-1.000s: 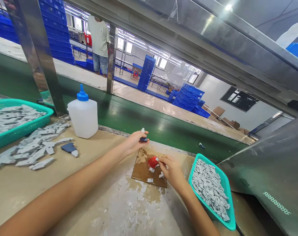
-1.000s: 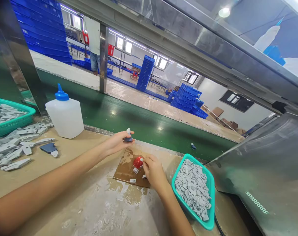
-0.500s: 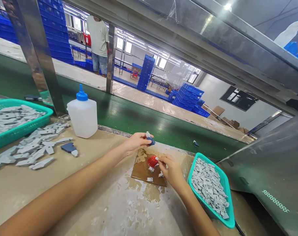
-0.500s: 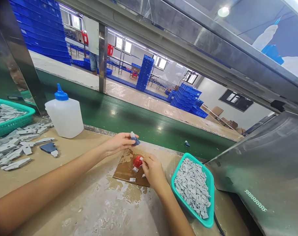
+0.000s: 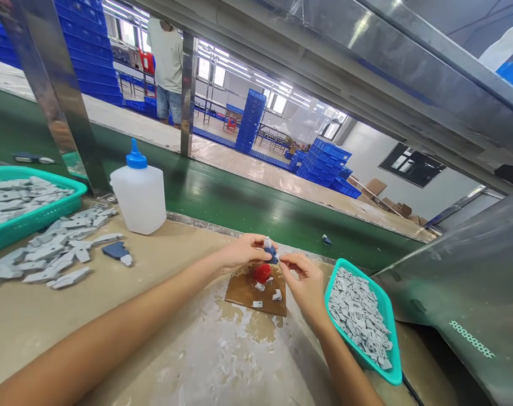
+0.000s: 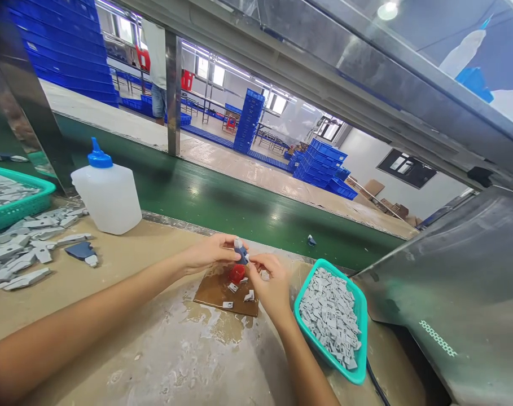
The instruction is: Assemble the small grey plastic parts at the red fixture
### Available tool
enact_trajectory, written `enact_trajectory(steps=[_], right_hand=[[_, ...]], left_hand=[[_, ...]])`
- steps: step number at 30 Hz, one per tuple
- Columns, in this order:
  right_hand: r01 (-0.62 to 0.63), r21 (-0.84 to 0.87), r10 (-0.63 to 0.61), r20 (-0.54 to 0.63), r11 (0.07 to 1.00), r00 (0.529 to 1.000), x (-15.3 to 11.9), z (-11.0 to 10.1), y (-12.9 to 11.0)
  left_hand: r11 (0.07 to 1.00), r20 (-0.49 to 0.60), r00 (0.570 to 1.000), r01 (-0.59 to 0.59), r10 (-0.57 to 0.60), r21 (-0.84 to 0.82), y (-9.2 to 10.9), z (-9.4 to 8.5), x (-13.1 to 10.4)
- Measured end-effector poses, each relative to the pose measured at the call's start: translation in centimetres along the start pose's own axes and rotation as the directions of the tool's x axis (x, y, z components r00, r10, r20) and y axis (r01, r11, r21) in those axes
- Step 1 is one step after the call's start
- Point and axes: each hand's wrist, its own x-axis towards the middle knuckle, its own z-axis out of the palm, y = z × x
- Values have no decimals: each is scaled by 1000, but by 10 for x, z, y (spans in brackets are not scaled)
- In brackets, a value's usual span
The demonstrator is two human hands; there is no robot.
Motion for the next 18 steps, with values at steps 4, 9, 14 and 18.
enact_trajectory(steps=[4, 9, 14, 18], right_hand=[[17, 4, -17, 6, 1000, 1000, -1, 1, 0], [48, 68, -51, 33, 997, 998, 0, -2, 2], [86, 47, -89, 63, 995, 994, -3, 1, 3], [159, -59, -153, 94, 985, 984, -1, 0, -3]], left_hand=[[1000, -14, 1000, 2, -3, -20, -3, 0, 1], [995, -16, 1000, 10, -12, -97, -8, 2, 2], [993, -117, 993, -14, 1, -115, -14, 9, 3], [987, -187, 982, -21, -9, -160, -10, 12, 2]])
